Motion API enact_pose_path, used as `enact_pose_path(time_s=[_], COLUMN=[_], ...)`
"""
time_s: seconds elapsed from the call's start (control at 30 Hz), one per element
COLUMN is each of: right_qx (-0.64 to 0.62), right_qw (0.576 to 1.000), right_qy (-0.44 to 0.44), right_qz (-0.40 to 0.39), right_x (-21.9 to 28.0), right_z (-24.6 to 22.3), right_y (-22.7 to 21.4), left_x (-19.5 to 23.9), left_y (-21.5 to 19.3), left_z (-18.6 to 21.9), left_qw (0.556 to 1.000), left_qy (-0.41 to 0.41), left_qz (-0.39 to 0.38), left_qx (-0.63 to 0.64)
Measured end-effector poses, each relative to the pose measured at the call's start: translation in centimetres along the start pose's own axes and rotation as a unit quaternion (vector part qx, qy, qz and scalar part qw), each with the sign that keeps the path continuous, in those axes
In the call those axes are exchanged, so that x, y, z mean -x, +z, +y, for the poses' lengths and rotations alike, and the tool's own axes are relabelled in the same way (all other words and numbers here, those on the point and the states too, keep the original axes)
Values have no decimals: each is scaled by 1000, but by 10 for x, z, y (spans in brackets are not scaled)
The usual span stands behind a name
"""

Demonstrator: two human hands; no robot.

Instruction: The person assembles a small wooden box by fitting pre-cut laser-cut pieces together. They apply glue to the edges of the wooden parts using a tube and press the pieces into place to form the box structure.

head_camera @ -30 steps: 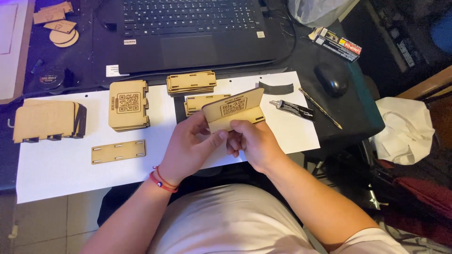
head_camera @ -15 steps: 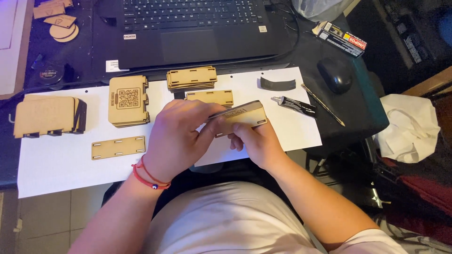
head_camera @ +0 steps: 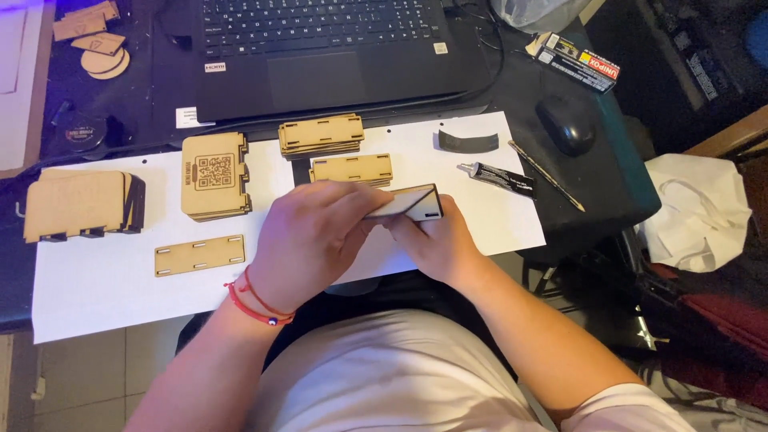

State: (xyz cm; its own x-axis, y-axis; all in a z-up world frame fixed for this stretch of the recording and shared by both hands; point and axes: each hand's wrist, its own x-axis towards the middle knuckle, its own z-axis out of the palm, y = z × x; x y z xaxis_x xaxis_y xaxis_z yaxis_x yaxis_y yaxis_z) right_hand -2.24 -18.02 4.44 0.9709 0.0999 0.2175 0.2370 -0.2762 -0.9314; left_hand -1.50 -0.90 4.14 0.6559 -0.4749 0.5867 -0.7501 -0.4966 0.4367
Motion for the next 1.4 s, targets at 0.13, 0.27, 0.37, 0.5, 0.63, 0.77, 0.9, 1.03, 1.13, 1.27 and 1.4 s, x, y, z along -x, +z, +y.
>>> enact_pose_path(time_s=[0.13, 0.27, 0.37, 0.5, 0.63, 0.77, 0.9, 1.03, 1.13, 1.27, 1.4], right_qx=[-10, -32, -42, -81, -101, -101, -65, -58, -57, -42, 3], right_qw=[999, 998, 998, 996, 994, 995, 998, 998, 998, 999, 1000], right_qy=[30, 58, 47, 20, 20, 3, 2, -22, 1, -12, 14], right_qz=[10, 11, -2, -28, -38, -21, -3, 4, 7, 7, 15], right_x=[5, 6, 5, 3, 4, 2, 4, 1, 0, 3, 3], right_z=[11, 35, 41, 53, 54, 56, 60, 57, 51, 66, 77], right_y=[3, 5, 5, 1, 0, 2, 4, 4, 4, 3, 3], left_x=[8, 10, 11, 12, 11, 8, 9, 9, 5, 7, 9], left_y=[7, 13, 24, 32, 33, 30, 28, 27, 24, 31, 32], left_z=[-6, -9, -16, -20, -21, -20, -21, -24, -21, -25, -30], left_qw=[1000, 998, 998, 997, 998, 998, 998, 998, 998, 998, 989], left_qy=[23, 34, 40, 54, 48, 49, 49, 56, 60, 64, 110], left_qz=[-2, -4, 12, 39, 38, 33, 26, 15, 18, 13, 18], left_qx=[-18, -47, -37, -25, -1, 4, -15, -28, 3, -20, -93])
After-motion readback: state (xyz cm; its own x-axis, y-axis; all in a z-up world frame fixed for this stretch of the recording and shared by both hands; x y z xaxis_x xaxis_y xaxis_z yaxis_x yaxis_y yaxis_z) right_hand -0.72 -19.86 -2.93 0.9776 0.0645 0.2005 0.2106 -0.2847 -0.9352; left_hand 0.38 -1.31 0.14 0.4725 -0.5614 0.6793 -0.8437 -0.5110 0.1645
